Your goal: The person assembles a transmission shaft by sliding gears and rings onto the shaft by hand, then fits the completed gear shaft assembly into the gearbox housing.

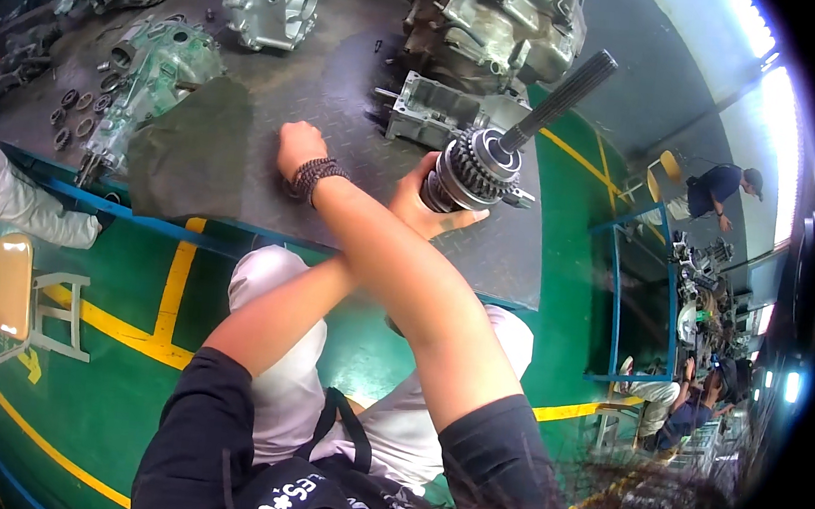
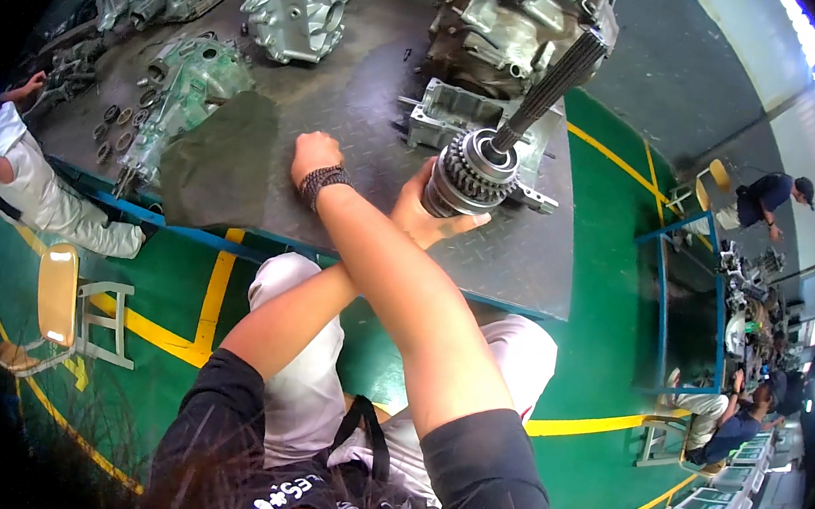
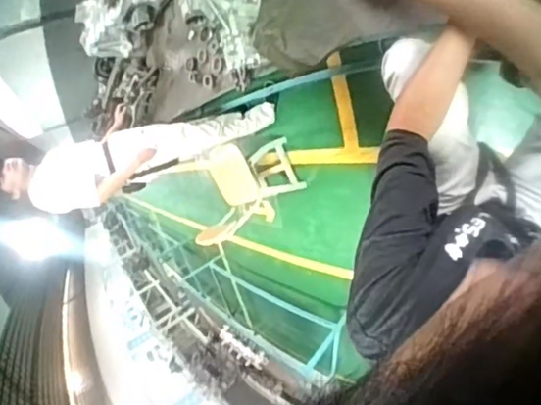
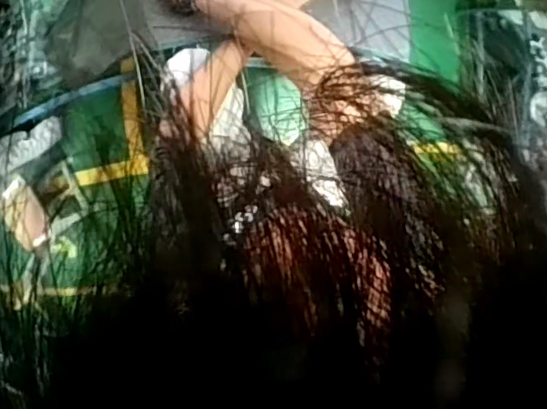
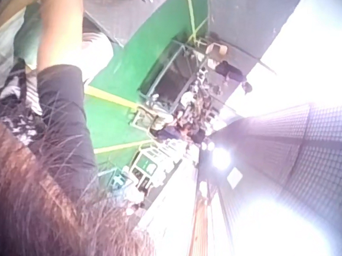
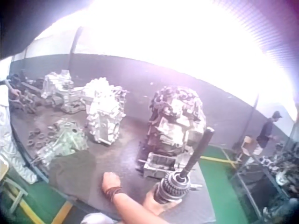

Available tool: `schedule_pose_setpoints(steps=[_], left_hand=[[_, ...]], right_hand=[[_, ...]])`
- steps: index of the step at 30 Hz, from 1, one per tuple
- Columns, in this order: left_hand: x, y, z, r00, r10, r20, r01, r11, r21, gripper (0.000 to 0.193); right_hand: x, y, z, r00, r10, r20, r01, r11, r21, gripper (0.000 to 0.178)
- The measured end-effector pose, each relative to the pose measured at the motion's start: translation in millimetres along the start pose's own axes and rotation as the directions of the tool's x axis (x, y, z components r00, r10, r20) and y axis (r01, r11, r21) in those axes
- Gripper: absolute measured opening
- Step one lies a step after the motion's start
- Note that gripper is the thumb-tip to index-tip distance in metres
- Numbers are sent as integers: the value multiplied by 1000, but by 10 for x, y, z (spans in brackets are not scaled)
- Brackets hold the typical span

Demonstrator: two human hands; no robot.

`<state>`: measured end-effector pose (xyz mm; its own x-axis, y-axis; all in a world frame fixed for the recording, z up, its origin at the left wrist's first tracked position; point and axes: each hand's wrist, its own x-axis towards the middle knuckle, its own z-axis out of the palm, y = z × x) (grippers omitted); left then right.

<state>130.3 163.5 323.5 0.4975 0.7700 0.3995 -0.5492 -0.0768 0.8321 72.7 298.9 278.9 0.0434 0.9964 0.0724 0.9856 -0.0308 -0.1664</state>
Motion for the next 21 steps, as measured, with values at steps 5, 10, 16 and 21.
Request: schedule_pose_setpoints(steps=[5,10,16,21], left_hand=[[-29,96,76,1000,-23,1,23,1000,1,72],[-53,-216,-182,998,66,-24,-63,992,112,89],[-20,179,-94,998,-20,-65,19,1000,-13,70],[-54,164,-172,996,26,-87,-25,1000,19,73]], right_hand=[[-85,-249,-806,982,-92,-166,180,734,655,46],[-957,-471,-2375,679,-241,-693,722,385,574,46],[-1784,267,-3639,404,-332,-852,479,871,-111,51],[-1625,874,-3739,885,-184,-428,376,824,423,82]])
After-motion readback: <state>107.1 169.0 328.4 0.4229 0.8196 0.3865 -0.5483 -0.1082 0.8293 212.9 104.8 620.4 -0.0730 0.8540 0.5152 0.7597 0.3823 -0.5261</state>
